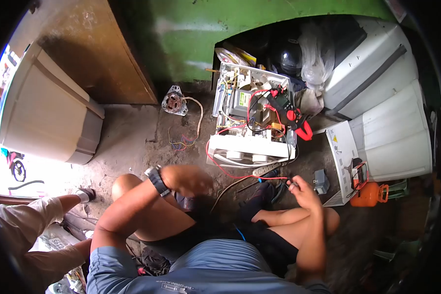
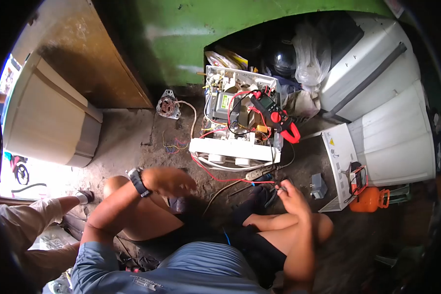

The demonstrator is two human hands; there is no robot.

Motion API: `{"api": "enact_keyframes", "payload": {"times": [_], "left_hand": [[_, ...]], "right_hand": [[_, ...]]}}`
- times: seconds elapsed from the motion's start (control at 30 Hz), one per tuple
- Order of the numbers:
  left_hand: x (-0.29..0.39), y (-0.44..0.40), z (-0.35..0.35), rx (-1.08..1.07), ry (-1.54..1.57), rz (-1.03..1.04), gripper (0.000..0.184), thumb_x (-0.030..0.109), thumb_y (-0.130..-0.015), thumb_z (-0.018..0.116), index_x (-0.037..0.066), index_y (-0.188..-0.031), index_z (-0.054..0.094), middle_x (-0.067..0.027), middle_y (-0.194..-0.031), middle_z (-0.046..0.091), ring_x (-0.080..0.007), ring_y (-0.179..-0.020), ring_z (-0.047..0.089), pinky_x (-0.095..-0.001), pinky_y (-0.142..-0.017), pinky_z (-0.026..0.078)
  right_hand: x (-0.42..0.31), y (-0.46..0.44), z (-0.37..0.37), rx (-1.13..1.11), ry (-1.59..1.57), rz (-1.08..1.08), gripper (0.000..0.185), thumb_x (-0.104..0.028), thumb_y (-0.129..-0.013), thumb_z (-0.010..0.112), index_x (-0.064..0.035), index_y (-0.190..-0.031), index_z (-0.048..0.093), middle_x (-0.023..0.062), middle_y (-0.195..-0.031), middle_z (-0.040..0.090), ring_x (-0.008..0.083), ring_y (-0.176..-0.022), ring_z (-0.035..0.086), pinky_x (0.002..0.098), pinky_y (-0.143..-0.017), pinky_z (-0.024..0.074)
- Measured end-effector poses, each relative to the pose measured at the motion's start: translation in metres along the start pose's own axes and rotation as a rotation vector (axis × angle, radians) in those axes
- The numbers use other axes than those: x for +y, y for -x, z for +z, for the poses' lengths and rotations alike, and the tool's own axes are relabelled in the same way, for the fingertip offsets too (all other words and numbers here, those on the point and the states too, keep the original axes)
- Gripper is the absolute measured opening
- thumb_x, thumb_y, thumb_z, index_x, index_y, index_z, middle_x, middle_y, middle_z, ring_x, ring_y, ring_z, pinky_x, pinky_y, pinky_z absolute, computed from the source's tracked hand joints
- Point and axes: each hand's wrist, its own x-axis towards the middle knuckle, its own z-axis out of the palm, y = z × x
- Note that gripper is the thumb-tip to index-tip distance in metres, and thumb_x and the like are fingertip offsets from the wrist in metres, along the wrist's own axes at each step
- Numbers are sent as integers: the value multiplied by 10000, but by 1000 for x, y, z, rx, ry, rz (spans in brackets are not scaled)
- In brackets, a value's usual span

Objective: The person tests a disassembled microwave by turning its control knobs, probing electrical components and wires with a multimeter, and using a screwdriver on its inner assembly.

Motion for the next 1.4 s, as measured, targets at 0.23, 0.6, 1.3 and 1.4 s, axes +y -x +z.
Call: {"api": "enact_keyframes", "payload": {"times": [0.23, 0.6, 1.3, 1.4], "left_hand": [[-59, 1, -98, 611, -229, -321, 234, 227, -908, 586, 73, -1022, 721, -187, -919, 711, -358, -839, 683, -427, -762, 535], [-94, -81, -137, 1120, 135, -240, 251, 230, -898, 599, 69, -1055, 713, -210, -1013, 709, -400, -977, 674, -447, -864, 533], [-54, -116, -165, 1242, 73, 85, 299, 198, -965, 588, -19, -1170, 611, -199, -1127, 674, -354, -1053, 650, -387, -928, 492], [-46, -96, -155, 1248, -213, 66, 267, 204, -993, 606, -4, -1160, 613, -95, -1001, 691, -150, -903, 655, -289, -810, 516]], "right_hand": [[-42, -8, 14, 41, 295, -90, 286, -150, -895, 645, -62, -1161, 586, 221, -1091, 655, 433, -1034, 617, 473, -874, 494], [-3, -42, 84, -3, 684, -246, 122, -136, -917, 581, -111, -1022, 638, 141, -1038, 628, 363, -1058, 587, 516, -901, 427], [-182, -63, -68, 627, 518, -335, 697, -379, -758, 827, -34, -1291, 538, 186, -1178, 597, 384, -1041, 639, 454, -872, 530], [-183, -81, -75, 493, 634, -275, 706, -446, -740, 816, -7, -1234, 568, 214, -1184, 604, 388, -1042, 645, 451, -888, 535]]}}
